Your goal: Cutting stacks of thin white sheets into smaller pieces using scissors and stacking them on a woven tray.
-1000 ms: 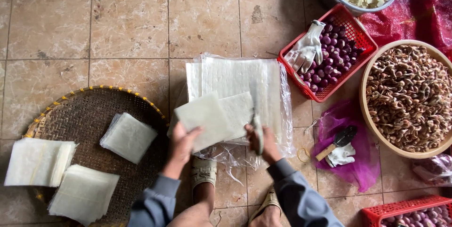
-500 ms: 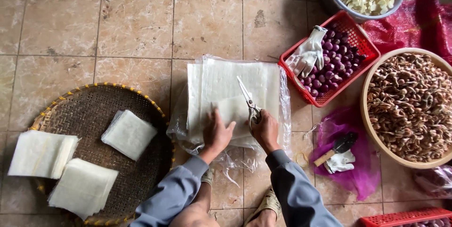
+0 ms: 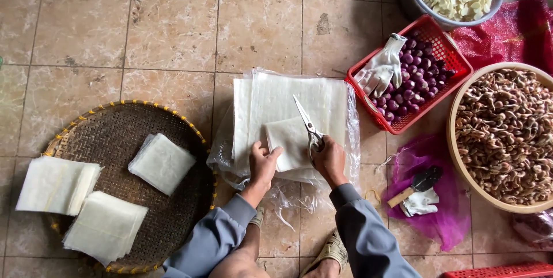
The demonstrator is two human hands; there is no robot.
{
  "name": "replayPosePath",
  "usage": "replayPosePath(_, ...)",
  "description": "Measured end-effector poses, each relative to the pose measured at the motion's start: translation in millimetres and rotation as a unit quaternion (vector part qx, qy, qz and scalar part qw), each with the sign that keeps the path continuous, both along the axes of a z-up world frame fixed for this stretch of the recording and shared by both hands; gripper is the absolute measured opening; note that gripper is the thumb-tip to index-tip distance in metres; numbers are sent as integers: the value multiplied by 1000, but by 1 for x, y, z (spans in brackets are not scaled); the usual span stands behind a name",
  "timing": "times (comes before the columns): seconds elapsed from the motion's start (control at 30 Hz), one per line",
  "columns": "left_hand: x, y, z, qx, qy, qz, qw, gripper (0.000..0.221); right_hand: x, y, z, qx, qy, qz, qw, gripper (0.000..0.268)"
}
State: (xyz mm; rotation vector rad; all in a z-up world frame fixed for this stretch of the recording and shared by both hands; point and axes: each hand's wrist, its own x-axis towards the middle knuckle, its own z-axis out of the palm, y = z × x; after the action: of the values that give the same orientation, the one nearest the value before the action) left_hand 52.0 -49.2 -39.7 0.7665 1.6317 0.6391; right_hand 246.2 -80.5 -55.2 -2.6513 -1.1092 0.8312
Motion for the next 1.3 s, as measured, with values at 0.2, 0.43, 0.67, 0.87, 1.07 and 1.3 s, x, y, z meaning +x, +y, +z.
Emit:
replayPosePath(0.2,2,-1,-54,14,77,-89,993,32,6,-4,-16,15,8,-14,1000,31)
replayPosePath(0.43,4,2,-48,147,99,-151,973,13,-1,-2,37,35,48,3,998,34)
replayPosePath(0.67,-143,14,-23,125,19,50,991,27,18,-18,13,114,178,-52,976,42)
replayPosePath(0.87,-304,5,-44,135,126,204,961,36,18,-20,12,141,188,-70,969,46)
replayPosePath(1.07,-355,10,-140,112,317,193,922,31,15,-17,22,171,197,-105,960,44)
replayPosePath(1.3,-248,20,-10,313,339,119,879,44,33,-25,22,223,-82,-102,966,43)
